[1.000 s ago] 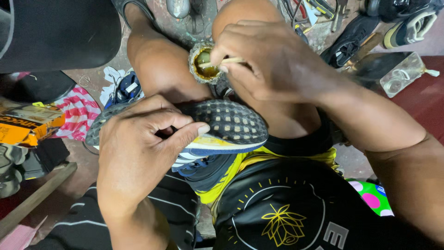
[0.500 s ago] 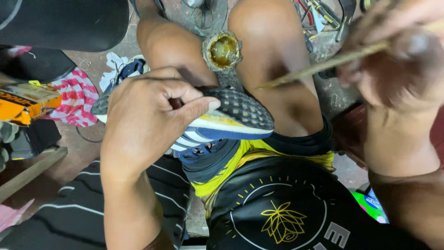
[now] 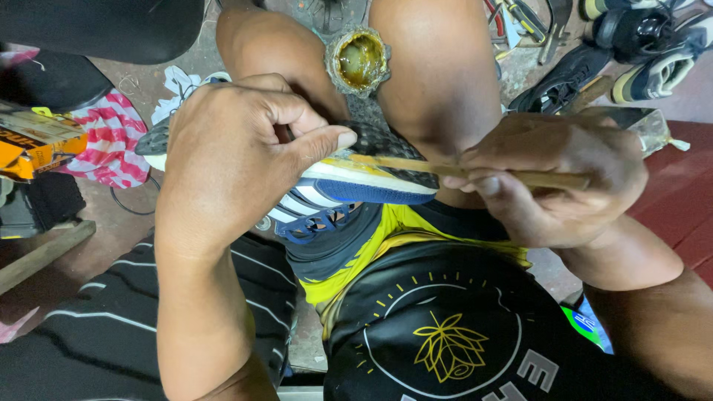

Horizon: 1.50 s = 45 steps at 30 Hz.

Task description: The person applies a yellowish adhesive to the sole of a blue and white sneaker using a small brush. They repeatedly dip the brush into a container of glue and spread it along the edge where the sole meets the upper part of the shoe.

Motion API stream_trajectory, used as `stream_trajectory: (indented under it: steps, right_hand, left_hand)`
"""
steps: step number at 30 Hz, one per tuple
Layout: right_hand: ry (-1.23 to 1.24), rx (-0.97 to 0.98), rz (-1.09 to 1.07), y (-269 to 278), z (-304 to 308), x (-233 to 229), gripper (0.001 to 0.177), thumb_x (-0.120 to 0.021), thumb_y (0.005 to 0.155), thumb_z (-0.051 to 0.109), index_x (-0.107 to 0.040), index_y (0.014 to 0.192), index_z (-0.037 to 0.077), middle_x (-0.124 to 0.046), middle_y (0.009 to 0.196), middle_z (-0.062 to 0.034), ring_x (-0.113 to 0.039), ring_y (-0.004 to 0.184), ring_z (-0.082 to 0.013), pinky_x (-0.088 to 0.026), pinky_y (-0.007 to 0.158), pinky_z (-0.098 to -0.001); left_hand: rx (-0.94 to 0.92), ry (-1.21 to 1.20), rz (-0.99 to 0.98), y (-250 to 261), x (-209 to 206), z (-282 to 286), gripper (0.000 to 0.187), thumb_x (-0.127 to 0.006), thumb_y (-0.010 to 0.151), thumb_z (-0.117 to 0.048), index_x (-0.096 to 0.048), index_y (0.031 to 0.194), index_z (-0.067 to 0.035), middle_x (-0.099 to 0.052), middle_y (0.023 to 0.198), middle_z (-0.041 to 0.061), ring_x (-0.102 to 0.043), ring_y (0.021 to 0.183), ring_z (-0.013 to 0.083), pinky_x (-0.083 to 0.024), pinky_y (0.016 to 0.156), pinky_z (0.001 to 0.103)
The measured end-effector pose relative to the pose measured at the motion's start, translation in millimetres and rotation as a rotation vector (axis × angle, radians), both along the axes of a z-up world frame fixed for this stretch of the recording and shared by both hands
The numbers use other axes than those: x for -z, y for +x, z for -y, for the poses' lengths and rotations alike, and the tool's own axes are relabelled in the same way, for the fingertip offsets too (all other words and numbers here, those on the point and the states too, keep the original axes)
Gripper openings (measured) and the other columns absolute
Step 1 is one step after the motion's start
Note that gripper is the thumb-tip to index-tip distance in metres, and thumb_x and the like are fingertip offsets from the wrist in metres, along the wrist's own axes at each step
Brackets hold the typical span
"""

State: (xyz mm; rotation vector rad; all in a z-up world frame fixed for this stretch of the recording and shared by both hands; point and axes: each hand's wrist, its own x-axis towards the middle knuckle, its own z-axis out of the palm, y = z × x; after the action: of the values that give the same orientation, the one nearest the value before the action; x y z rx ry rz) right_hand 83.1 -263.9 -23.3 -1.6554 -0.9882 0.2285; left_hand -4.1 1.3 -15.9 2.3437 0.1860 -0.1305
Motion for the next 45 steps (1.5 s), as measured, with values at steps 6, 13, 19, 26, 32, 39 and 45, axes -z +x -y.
stream_trajectory:
  steps: [6,13,19,26,32,39,45]
  right_hand:
    - [-0.131,-0.060,0.151,5,9,-18,0.005,-0.066,0.093,-0.001,-0.064,0.092,-0.006,-0.072,0.081,-0.0146,-0.074,0.073,-0.0221,-0.062,0.067,-0.0337]
    - [-0.058,-0.122,0.132,10,6,-4,0.009,-0.067,0.091,0.001,-0.065,0.092,-0.007,-0.071,0.079,-0.0150,-0.074,0.070,-0.0207,-0.063,0.066,-0.0322]
    - [-0.054,-0.126,0.143,12,10,-7,0.004,-0.067,0.091,-0.003,-0.064,0.092,-0.006,-0.071,0.078,-0.0157,-0.074,0.071,-0.0219,-0.063,0.068,-0.0336]
    - [-0.140,-0.160,0.190,13,27,-20,0.007,-0.068,0.088,-0.005,-0.064,0.094,-0.009,-0.072,0.081,-0.0163,-0.072,0.068,-0.0196,-0.061,0.063,-0.0320]
    - [-0.175,-0.164,0.208,9,33,-14,0.011,-0.070,0.087,-0.003,-0.065,0.095,-0.009,-0.071,0.081,-0.0173,-0.074,0.074,-0.0260,-0.062,0.065,-0.0337]
    - [0.007,-0.187,0.202,13,26,10,0.009,-0.067,0.089,-0.001,-0.066,0.096,-0.006,-0.071,0.082,-0.0169,-0.075,0.077,-0.0275,-0.065,0.070,-0.0382]
    - [0.017,-0.159,0.082,14,11,16,0.009,-0.067,0.094,0.000,-0.063,0.096,-0.008,-0.072,0.084,-0.0185,-0.075,0.075,-0.0265,-0.064,0.066,-0.0350]
  left_hand:
    - [-0.002,0.002,-0.002,0,3,-3,0.027,-0.088,0.086,-0.032,-0.079,0.080,-0.008,-0.070,0.070,0.005,-0.068,0.056,0.0203,-0.047,0.055,0.034]
    - [0.029,0.029,0.031,0,2,-1,0.025,-0.089,0.088,-0.031,-0.080,0.082,-0.009,-0.070,0.073,0.006,-0.068,0.059,0.0204,-0.047,0.056,0.034]
    - [-0.015,-0.045,-0.040,2,-5,-1,0.022,-0.086,0.081,-0.028,-0.078,0.082,-0.007,-0.069,0.073,0.006,-0.065,0.056,0.0189,-0.045,0.052,0.032]
    - [-0.002,-0.042,-0.022,5,-9,0,0.020,-0.088,0.085,-0.024,-0.079,0.085,-0.007,-0.070,0.076,0.006,-0.065,0.057,0.0159,-0.044,0.053,0.030]
    - [-0.013,-0.042,-0.038,6,-9,0,0.021,-0.087,0.084,-0.024,-0.078,0.084,-0.006,-0.070,0.075,0.006,-0.064,0.056,0.0154,-0.043,0.052,0.030]
    - [-0.020,-0.029,-0.049,4,-10,4,0.020,-0.087,0.083,-0.024,-0.079,0.084,-0.007,-0.069,0.075,0.005,-0.064,0.055,0.0153,-0.043,0.052,0.031]
    - [-0.004,-0.024,-0.041,7,-11,5,0.021,-0.087,0.082,-0.026,-0.078,0.081,-0.007,-0.068,0.073,0.005,-0.063,0.053,0.0169,-0.042,0.051,0.032]
